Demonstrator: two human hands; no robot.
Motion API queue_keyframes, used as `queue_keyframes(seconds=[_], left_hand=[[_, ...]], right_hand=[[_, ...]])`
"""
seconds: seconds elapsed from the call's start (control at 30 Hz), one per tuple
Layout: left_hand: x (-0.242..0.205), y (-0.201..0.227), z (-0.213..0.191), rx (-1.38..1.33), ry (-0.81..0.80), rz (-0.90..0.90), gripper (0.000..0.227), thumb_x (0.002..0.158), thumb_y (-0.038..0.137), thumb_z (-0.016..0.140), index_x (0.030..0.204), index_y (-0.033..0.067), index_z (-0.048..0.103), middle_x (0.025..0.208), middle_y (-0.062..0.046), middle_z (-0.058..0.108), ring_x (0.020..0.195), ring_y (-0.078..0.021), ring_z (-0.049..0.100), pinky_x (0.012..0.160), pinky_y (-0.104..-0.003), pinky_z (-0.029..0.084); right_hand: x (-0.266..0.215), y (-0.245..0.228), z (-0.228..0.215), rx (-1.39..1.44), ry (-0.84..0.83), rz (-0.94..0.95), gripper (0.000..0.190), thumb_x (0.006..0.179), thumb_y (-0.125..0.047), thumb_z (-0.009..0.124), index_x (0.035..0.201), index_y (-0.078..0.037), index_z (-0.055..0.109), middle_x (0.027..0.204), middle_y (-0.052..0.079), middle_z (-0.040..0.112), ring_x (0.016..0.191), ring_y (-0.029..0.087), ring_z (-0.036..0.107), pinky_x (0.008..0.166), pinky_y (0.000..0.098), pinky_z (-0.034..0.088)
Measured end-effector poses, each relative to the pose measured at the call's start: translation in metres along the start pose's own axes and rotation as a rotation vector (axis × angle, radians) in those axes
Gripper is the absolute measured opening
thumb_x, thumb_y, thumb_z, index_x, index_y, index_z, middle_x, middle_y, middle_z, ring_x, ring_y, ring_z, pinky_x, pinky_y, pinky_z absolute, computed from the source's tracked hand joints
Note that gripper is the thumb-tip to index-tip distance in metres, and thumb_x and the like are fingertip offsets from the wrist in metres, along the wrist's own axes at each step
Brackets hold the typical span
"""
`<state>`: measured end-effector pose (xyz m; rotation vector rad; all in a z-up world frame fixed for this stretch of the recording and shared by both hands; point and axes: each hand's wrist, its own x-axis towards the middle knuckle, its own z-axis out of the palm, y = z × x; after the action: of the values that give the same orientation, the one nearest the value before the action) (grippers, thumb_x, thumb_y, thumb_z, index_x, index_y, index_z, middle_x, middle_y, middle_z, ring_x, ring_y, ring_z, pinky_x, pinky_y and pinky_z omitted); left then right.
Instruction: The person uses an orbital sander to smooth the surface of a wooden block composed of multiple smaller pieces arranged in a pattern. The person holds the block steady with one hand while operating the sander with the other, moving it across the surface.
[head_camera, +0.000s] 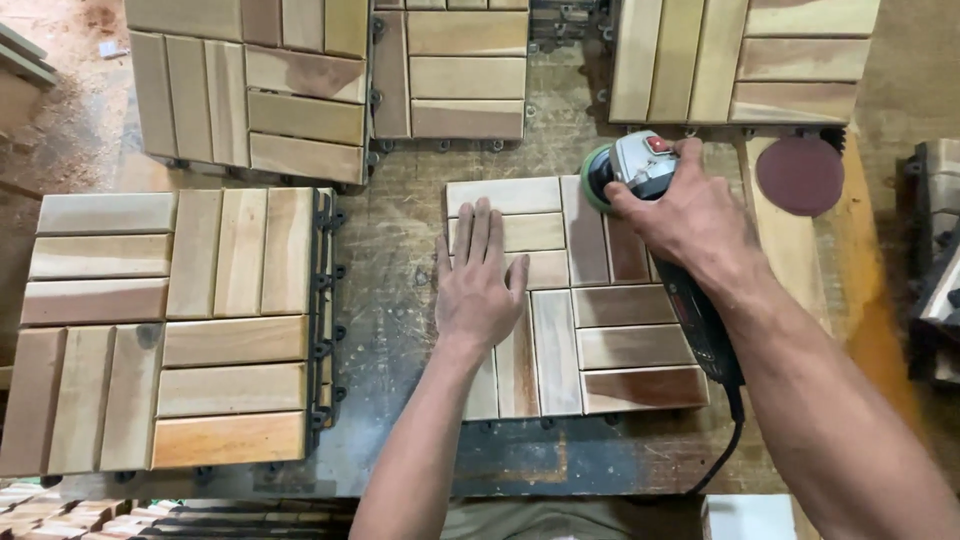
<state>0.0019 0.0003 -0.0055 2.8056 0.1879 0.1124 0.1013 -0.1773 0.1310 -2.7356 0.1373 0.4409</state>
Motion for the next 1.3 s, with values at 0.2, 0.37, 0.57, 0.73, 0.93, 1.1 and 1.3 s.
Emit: queue_keyframes(seconds=[0.2, 0.37, 0.57, 0.73, 0.93, 1.1, 1.3], left_hand=[[0.0, 0.0, -0.002, -0.016, -0.012, -0.005, 0.069, 0.103, 0.049, 0.036, 0.159, 0.0082, 0.035, 0.17, -0.01, 0.024, 0.158, -0.0276, 0.017, 0.123, -0.06, 0.023], [0.003, 0.0, -0.002, -0.004, -0.007, -0.009, 0.068, 0.104, 0.049, 0.036, 0.158, 0.0087, 0.035, 0.17, -0.009, 0.024, 0.158, -0.0271, 0.017, 0.123, -0.06, 0.023], [0.002, 0.0, -0.002, -0.016, -0.006, -0.003, 0.068, 0.104, 0.05, 0.035, 0.158, 0.0082, 0.035, 0.17, -0.01, 0.023, 0.158, -0.028, 0.016, 0.123, -0.061, 0.022], [0.001, -0.002, -0.001, -0.001, -0.009, 0.0, 0.067, 0.104, 0.049, 0.035, 0.158, 0.0085, 0.035, 0.17, -0.01, 0.023, 0.158, -0.0278, 0.016, 0.123, -0.06, 0.023], [0.001, -0.002, -0.001, -0.011, -0.006, 0.008, 0.066, 0.106, 0.047, 0.033, 0.158, 0.0081, 0.035, 0.17, -0.01, 0.023, 0.158, -0.0279, 0.016, 0.123, -0.06, 0.023], [-0.001, -0.004, 0.004, -0.019, -0.018, -0.003, 0.065, 0.106, 0.048, 0.033, 0.159, 0.0097, 0.035, 0.171, -0.008, 0.022, 0.159, -0.0262, 0.015, 0.124, -0.059, 0.021], [-0.001, -0.002, 0.001, -0.023, -0.031, -0.016, 0.065, 0.106, 0.048, 0.032, 0.159, 0.0107, 0.035, 0.171, -0.007, 0.022, 0.158, -0.0256, 0.016, 0.125, -0.059, 0.02]], right_hand=[[0.011, 0.004, 0.009, 0.021, 0.01, -0.03, 0.082, 0.09, -0.059, 0.07, 0.148, -0.01, 0.04, 0.111, 0.042, 0.066, 0.109, 0.056, 0.066, 0.09, 0.0635, 0.052], [0.008, -0.006, 0.006, -0.003, -0.007, -0.049, 0.079, 0.09, -0.059, 0.069, 0.147, -0.012, 0.041, 0.114, 0.042, 0.066, 0.111, 0.056, 0.066, 0.091, 0.0636, 0.052], [0.014, -0.001, 0.006, -0.017, -0.033, -0.047, 0.081, 0.088, -0.06, 0.069, 0.149, -0.013, 0.041, 0.117, 0.04, 0.066, 0.113, 0.055, 0.065, 0.092, 0.0628, 0.052], [0.007, 0.002, 0.007, 0.023, -0.036, -0.041, 0.076, 0.092, -0.056, 0.069, 0.149, -0.014, 0.042, 0.11, 0.039, 0.068, 0.107, 0.054, 0.068, 0.088, 0.0615, 0.054], [-0.009, 0.008, 0.005, -0.023, -0.054, 0.017, 0.086, 0.083, -0.067, 0.069, 0.149, -0.02, 0.039, 0.118, 0.039, 0.066, 0.116, 0.052, 0.065, 0.094, 0.0586, 0.053], [-0.016, 0.019, 0.008, -0.048, -0.078, 0.045, 0.087, 0.083, -0.069, 0.067, 0.15, -0.021, 0.039, 0.123, 0.037, 0.065, 0.121, 0.049, 0.063, 0.098, 0.058, 0.051], [-0.036, 0.024, 0.003, -0.039, -0.095, 0.058, 0.083, 0.085, -0.064, 0.066, 0.151, -0.018, 0.041, 0.122, 0.038, 0.066, 0.119, 0.05, 0.065, 0.098, 0.059, 0.051]])
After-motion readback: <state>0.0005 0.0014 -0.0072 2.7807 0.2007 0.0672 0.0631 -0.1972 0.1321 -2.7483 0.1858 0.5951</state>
